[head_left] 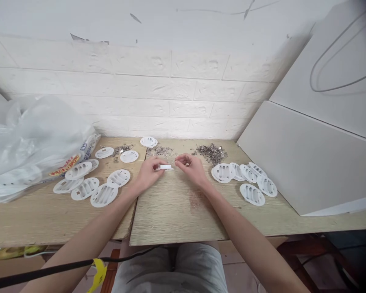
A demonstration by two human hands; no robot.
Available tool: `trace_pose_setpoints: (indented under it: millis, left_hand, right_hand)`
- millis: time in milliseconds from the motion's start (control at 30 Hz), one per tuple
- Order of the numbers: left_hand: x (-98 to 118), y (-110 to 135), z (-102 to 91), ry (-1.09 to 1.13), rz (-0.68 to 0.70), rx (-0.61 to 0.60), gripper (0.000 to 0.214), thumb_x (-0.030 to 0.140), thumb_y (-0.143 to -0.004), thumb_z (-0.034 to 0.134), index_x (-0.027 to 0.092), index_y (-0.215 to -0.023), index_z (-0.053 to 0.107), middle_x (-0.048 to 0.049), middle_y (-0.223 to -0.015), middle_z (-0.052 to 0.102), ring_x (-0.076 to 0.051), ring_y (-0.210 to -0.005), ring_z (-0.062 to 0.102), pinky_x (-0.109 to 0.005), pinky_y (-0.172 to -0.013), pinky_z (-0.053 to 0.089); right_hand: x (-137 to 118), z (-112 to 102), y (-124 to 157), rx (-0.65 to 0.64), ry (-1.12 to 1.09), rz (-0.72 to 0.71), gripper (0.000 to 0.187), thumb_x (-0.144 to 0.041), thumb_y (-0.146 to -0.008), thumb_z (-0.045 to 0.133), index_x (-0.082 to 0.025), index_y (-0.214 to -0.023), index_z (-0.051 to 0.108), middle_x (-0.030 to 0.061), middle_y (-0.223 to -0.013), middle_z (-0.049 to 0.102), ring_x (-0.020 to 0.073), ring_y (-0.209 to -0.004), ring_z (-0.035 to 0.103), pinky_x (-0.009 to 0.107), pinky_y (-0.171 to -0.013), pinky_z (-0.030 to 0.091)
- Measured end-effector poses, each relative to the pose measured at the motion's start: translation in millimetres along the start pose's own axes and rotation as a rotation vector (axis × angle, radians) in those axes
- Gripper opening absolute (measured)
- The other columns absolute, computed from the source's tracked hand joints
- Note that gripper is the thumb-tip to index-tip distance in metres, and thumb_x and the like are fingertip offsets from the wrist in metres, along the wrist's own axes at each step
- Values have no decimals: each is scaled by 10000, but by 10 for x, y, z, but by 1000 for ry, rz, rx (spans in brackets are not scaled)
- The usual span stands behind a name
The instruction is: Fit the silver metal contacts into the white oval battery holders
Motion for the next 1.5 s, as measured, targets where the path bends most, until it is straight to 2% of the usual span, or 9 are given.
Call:
trace_pose_setpoints:
  millis: [100, 167, 367, 567, 967, 1267, 1500]
  left_hand:
    - [-19, 11, 10, -181, 195, -28, 141, 177, -744, 576, 199, -809, 699, -45, -880, 635, -200, -880, 556, -351, -826, 428]
    - [-37, 14, 15, -240, 271, -42, 125, 163, -756, 574, 198, -799, 686, -47, -891, 637, -204, -905, 547, -355, -861, 412]
    - [-61, 16, 24, -316, 341, -63, 137, 171, -813, 539, 176, -875, 660, -69, -981, 657, -217, -957, 547, -364, -874, 406]
    - [-94, 16, 42, -307, 362, -85, 146, 191, -826, 544, 186, -913, 660, -54, -1004, 671, -208, -970, 564, -365, -892, 430]
    - [-142, 20, 58, -299, 345, -119, 257, 81, -778, 515, 167, -953, 682, -74, -1021, 663, -199, -962, 577, -354, -875, 464]
    - [-141, 14, 57, -320, 362, -107, 250, 77, -780, 514, 167, -940, 684, -69, -1012, 667, -203, -965, 577, -359, -875, 464]
    - [-120, 26, 62, -321, 359, -113, 247, 72, -775, 525, 185, -930, 681, -54, -1005, 665, -200, -969, 567, -355, -876, 458]
  right_hand:
    - [-13, 73, 35, -59, -100, -17, 246, -287, -781, 604, -161, -979, 675, 42, -817, 686, 149, -740, 604, 269, -670, 467]
    - [-26, 87, 52, -95, -100, -14, 237, -274, -781, 606, -160, -973, 686, 46, -845, 690, 147, -737, 595, 271, -669, 458]
    - [-73, 97, 68, -180, -56, -37, 146, -276, -761, 632, -174, -816, 721, 23, -804, 655, 139, -720, 544, 267, -663, 407]
    - [-101, 110, 84, -254, -122, 27, 149, -263, -740, 632, -139, -780, 703, 14, -720, 642, 130, -677, 520, 256, -628, 385]
    - [-147, 96, 108, -327, 78, -110, 121, -158, -745, 564, -139, -743, 684, 6, -691, 610, 91, -594, 469, 220, -568, 357]
    - [-129, 124, 112, -278, 53, -63, 103, -158, -749, 577, -138, -761, 678, 2, -687, 608, 94, -591, 477, 222, -563, 368]
    - [-141, 105, 111, -290, 186, -136, 122, -141, -766, 578, -157, -798, 695, 28, -804, 657, 106, -645, 508, 238, -606, 379]
Point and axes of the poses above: each hand's wrist, its own y-axis away from the middle knuckle, its own z-axis out of the palm, x = y × z, the point moved 1 cm from there along -y, towards the middle knuckle
